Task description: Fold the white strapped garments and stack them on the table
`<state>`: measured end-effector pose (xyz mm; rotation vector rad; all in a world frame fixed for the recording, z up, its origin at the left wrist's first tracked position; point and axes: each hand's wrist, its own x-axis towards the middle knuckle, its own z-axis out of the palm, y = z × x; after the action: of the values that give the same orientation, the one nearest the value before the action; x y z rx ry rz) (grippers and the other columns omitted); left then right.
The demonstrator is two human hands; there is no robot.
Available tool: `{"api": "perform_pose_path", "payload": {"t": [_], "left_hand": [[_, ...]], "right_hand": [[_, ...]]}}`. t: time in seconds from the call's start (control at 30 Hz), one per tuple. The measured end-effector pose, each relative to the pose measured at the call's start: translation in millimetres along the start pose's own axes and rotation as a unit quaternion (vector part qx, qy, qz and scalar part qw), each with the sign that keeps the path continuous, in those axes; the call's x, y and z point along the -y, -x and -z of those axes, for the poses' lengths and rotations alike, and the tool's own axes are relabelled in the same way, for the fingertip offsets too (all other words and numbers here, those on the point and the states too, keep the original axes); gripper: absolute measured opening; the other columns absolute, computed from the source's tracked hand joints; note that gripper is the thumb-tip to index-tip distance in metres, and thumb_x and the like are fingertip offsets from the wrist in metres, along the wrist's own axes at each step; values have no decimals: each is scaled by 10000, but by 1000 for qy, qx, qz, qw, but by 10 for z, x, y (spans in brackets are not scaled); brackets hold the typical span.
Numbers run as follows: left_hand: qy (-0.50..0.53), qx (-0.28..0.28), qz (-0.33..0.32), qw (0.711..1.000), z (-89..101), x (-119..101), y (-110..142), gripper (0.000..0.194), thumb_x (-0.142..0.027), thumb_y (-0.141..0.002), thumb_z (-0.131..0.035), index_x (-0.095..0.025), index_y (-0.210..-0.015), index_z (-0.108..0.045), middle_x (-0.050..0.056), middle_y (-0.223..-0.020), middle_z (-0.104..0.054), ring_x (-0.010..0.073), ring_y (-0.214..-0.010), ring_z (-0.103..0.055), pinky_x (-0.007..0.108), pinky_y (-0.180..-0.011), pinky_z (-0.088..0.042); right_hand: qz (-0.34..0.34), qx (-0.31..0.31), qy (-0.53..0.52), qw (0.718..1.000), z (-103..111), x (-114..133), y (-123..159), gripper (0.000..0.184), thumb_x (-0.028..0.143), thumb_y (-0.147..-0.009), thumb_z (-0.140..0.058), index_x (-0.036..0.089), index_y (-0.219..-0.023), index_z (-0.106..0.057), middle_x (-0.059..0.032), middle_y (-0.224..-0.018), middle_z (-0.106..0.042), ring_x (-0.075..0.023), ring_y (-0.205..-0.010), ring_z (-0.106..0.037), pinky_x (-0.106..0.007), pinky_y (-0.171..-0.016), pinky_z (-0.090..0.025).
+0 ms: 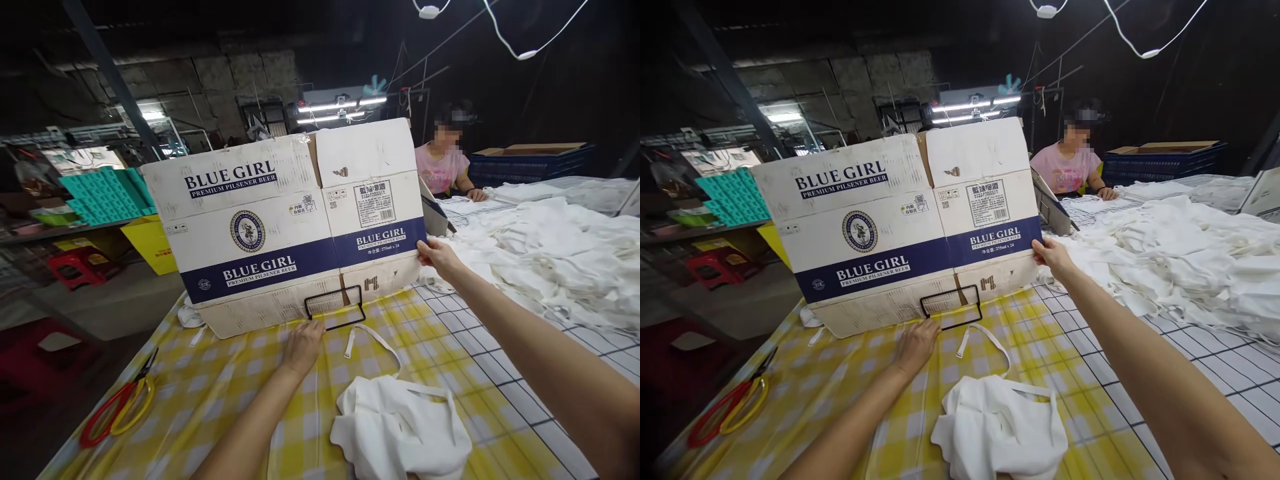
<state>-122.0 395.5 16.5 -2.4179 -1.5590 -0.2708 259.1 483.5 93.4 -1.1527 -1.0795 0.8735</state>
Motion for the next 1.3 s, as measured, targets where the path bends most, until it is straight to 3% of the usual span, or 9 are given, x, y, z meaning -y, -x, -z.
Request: {"api": "perform_pose_path", "payload": {"t": [0.3,0.53,0.87,1.0,1.1,1.23,1.3], "left_hand": [[17,22,12,1000,18,-11,3,312,-221,-920,-299,-189,-858,-603,59,-864,-622,187,-748,-535,322,-715,-380],[21,36,24,999,-6,-3,14,293,-178,-905,-303,-188,-901,-596,61,-894,-615,189,-794,-547,311,-711,-391],[17,52,24,998,75,-20,5,329,-42,-820,-309,-216,-908,-574,40,-926,-625,187,-838,-581,285,-714,-416],[27,62,15,998,148,-39,21,387,25,-767,-302,-201,-931,-570,51,-948,-628,187,-828,-593,281,-696,-426],[47,77,10,996,186,-66,51,389,42,-757,-310,-184,-946,-564,68,-983,-623,195,-874,-588,291,-724,-430],[66,97,20,993,163,-88,73,363,23,-769,-345,-174,-984,-561,87,-1021,-615,209,-923,-579,307,-758,-434],[67,103,25,992,141,-88,66,357,16,-761,-363,-162,-996,-564,100,-1023,-614,224,-930,-580,318,-755,-441]], "right_hand": [[5,-17,-14,1000,38,-36,93,270,426,-635,-702,211,-722,-566,33,-521,-484,-96,-454,-435,-232,-455,-459],[13,-8,-23,1000,-6,-63,12,304,447,-621,-700,205,-755,-574,39,-521,-495,-95,-441,-450,-231,-451,-471],[24,21,14,999,20,113,233,279,439,-664,-664,200,-790,-596,-7,-628,-597,-152,-554,-584,-246,-464,-494],[3,41,77,996,119,378,220,299,398,-592,-728,186,-779,-631,-18,-673,-634,-141,-532,-558,-193,-357,-369],[14,59,112,992,169,711,155,348,369,-547,-776,187,-812,-643,-44,-805,-667,-169,-659,-577,-206,-432,-387],[123,47,113,985,63,1224,-45,334,405,-619,-744,189,-848,-633,-76,-855,-662,-224,-757,-576,-301,-576,-412],[162,48,92,981,-42,1505,-148,340,399,-687,-699,237,-968,-597,-77,-938,-649,-246,-818,-571,-338,-621,-411]]}}
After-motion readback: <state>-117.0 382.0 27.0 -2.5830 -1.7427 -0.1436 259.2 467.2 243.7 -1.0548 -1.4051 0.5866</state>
